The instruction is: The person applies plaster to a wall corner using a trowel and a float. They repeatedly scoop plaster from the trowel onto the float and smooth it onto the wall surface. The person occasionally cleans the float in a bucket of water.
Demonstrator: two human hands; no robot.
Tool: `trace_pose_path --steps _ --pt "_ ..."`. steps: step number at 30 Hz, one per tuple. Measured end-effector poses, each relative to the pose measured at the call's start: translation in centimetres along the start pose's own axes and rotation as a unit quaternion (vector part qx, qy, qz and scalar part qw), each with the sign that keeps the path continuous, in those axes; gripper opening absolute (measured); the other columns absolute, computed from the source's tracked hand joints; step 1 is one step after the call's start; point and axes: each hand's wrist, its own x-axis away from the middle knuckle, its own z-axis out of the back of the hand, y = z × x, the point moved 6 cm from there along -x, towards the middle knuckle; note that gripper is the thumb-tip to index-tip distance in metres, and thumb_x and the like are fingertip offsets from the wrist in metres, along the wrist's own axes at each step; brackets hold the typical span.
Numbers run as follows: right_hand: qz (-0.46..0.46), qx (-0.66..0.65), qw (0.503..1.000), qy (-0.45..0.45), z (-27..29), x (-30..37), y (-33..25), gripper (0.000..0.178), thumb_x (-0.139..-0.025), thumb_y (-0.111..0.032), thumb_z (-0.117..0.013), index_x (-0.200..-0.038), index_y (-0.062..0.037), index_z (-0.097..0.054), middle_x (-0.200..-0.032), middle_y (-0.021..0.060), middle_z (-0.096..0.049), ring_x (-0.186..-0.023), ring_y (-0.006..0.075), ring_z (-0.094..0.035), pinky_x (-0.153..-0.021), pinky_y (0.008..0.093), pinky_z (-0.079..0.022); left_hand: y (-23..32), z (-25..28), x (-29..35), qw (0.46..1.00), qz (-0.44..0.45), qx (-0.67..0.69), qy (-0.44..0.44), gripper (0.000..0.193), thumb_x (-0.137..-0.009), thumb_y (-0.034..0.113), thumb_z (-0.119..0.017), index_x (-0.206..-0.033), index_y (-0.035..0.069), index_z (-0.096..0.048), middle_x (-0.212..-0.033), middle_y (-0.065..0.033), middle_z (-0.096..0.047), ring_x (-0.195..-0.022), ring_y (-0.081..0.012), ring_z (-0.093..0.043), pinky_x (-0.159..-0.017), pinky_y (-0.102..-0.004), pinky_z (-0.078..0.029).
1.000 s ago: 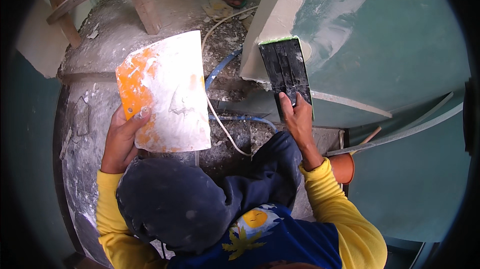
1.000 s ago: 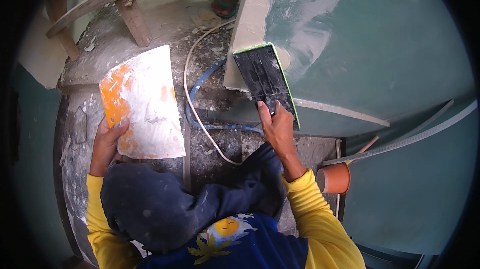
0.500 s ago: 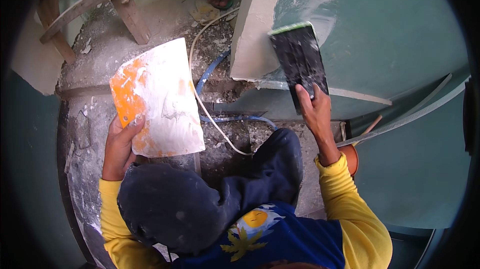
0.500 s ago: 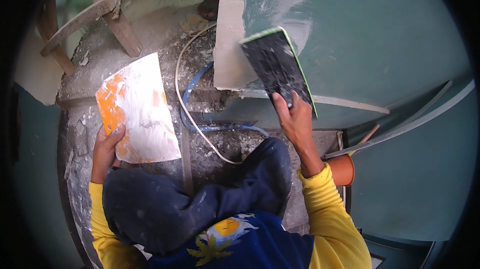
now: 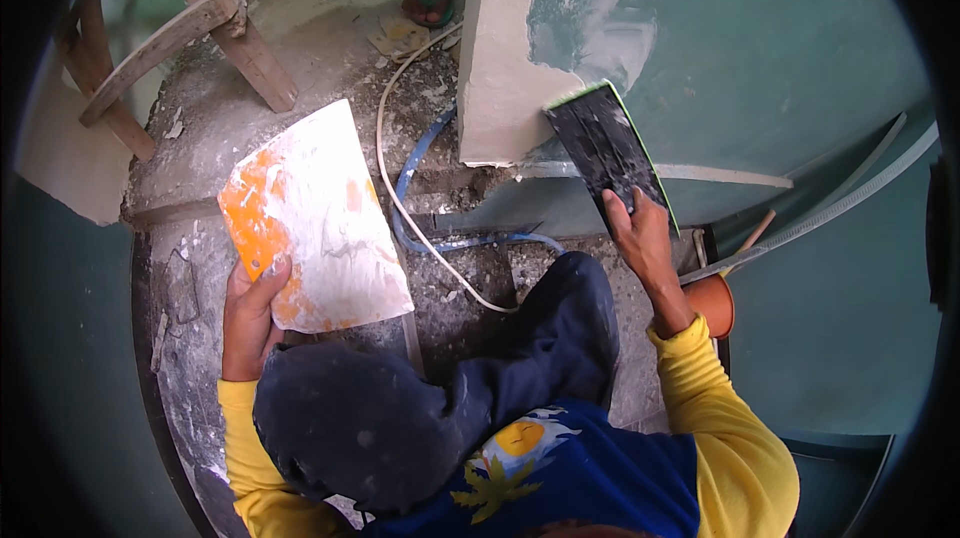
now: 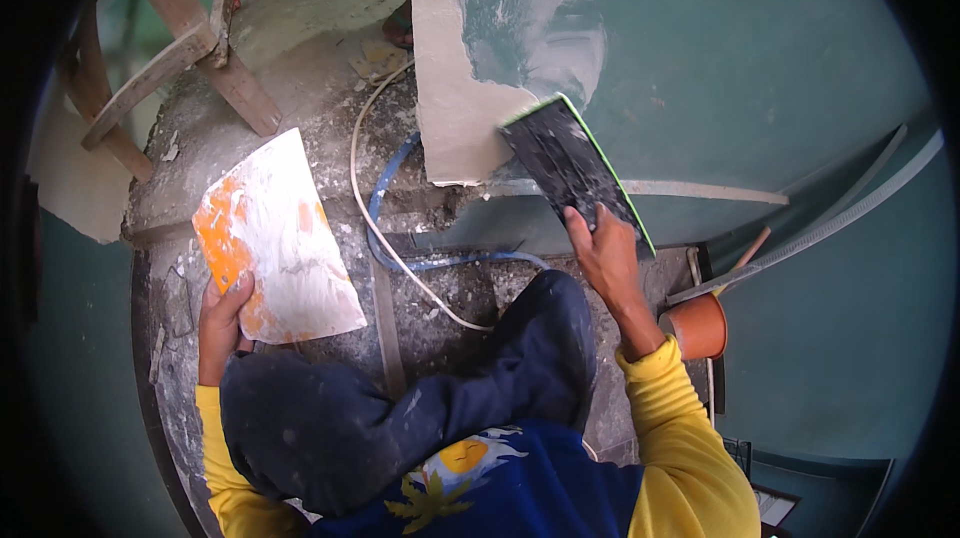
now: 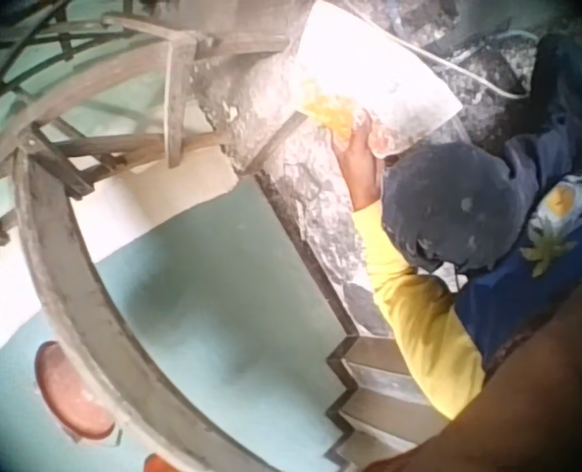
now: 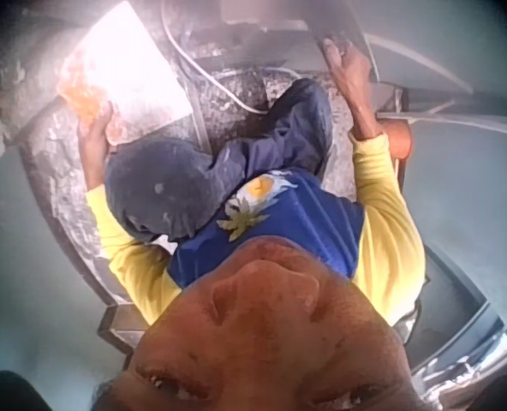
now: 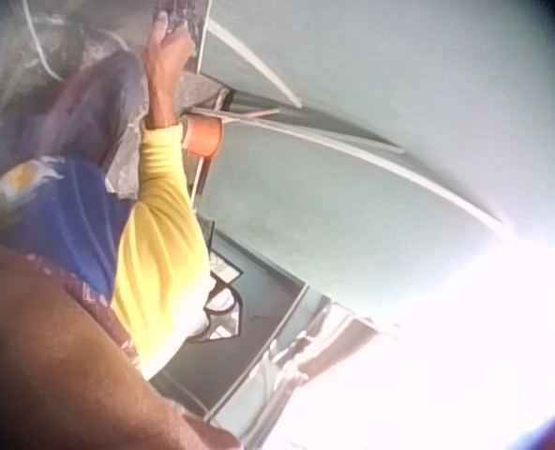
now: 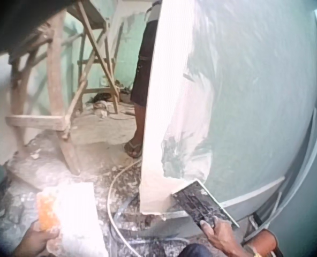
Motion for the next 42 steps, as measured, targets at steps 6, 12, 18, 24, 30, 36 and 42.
trace_pose_path --steps 6,12,18,24,30,36,42 --pt "0.013 -0.095 0.995 0.038 1.9 -0.3 -4.3 0.052 -0.1 -0.039 -0.068 -0.1 0.0122 -0.065 -0.072 0.0235 -0.063 -0.067 0.0243 -0.06 -0.063 0.0412 -0.049 -0.2 0.1 -0.3 1.0 0.01 0.016 -0.015 0.049 -0.099 0.007 -0.064 -0.144 -0.003 -0.049 -0.136 -0.0151 -0.064 -0.122 -0.0236 -0.065 -0.106 -0.0369 -0.05" --pt "0.04 -0.17 0.984 0.018 1.2 -4.3 -11.6 0.049 -0.1 -0.036 -0.068 -0.084 0.0096 -0.059 -0.065 0.0269 -0.057 -0.058 0.0422 -0.058 -0.059 0.0464 -0.046 0.2 0.1 0.3 1.0 -0.011 0.003 0.003 0.048 -0.099 0.006 -0.062 -0.144 -0.004 -0.049 -0.137 -0.016 -0.063 -0.122 -0.0248 -0.065 -0.107 -0.0378 -0.051" --pt "0.023 -0.136 0.99 -0.011 -0.4 -2.9 -9.5 0.048 -0.1 -0.035 -0.068 -0.084 0.0094 -0.058 -0.068 0.031 -0.056 -0.066 0.0513 -0.058 -0.06 0.0504 -0.045 0.2 -0.2 0.2 1.0 -0.005 0.004 0.009 0.049 -0.099 0.007 -0.064 -0.144 -0.004 -0.049 -0.136 -0.016 -0.064 -0.122 -0.0252 -0.065 -0.107 -0.0383 -0.05" --pt "0.004 -0.06 0.997 -0.053 -0.3 -1.3 -4.6 0.049 -0.101 -0.036 -0.067 -0.086 0.0102 -0.058 -0.071 0.0328 -0.057 -0.069 0.0528 -0.059 -0.062 0.0522 -0.045 -0.1 -0.3 0.0 1.0 0.0 -0.003 0.015 0.048 -0.099 0.006 -0.064 -0.144 -0.004 -0.05 -0.135 -0.0158 -0.064 -0.121 -0.0248 -0.065 -0.106 -0.0376 -0.051" --pt "-0.039 -0.032 0.997 -0.062 -0.1 0.2 1.0 0.051 -0.1 -0.039 -0.066 -0.085 0.0089 -0.058 -0.073 0.0321 -0.058 -0.072 0.0528 -0.059 -0.066 0.0537 -0.044 -0.4 0.6 -0.4 1.0 0.01 -0.018 0.023 0.047 -0.1 0.007 -0.064 -0.143 -0.004 -0.049 -0.133 -0.0158 -0.065 -0.12 -0.0244 -0.066 -0.104 -0.0373 -0.051" --pt "-0.087 -0.09 0.992 0.003 1.3 3.3 6.3 0.054 -0.099 -0.041 -0.066 -0.093 0.0117 -0.063 -0.073 0.0311 -0.06 -0.067 0.0452 -0.063 -0.067 0.0495 -0.047 -0.3 0.9 -0.4 0.999 0.002 -0.023 0.026 0.047 -0.1 0.008 -0.064 -0.143 -0.005 -0.049 -0.133 -0.0162 -0.065 -0.119 -0.0244 -0.066 -0.104 -0.0375 -0.052" --pt "-0.058 -0.109 0.992 -0.004 1.0 -0.3 2.4 0.056 -0.098 -0.042 -0.067 -0.103 0.0134 -0.065 -0.071 0.0296 -0.057 -0.059 0.0338 -0.057 -0.062 0.045 -0.046 -0.4 0.9 -0.2 0.999 0.003 -0.02 0.025 0.047 -0.1 0.01 -0.064 -0.143 -0.005 -0.049 -0.134 -0.0162 -0.065 -0.12 -0.0247 -0.066 -0.105 -0.0372 -0.051"
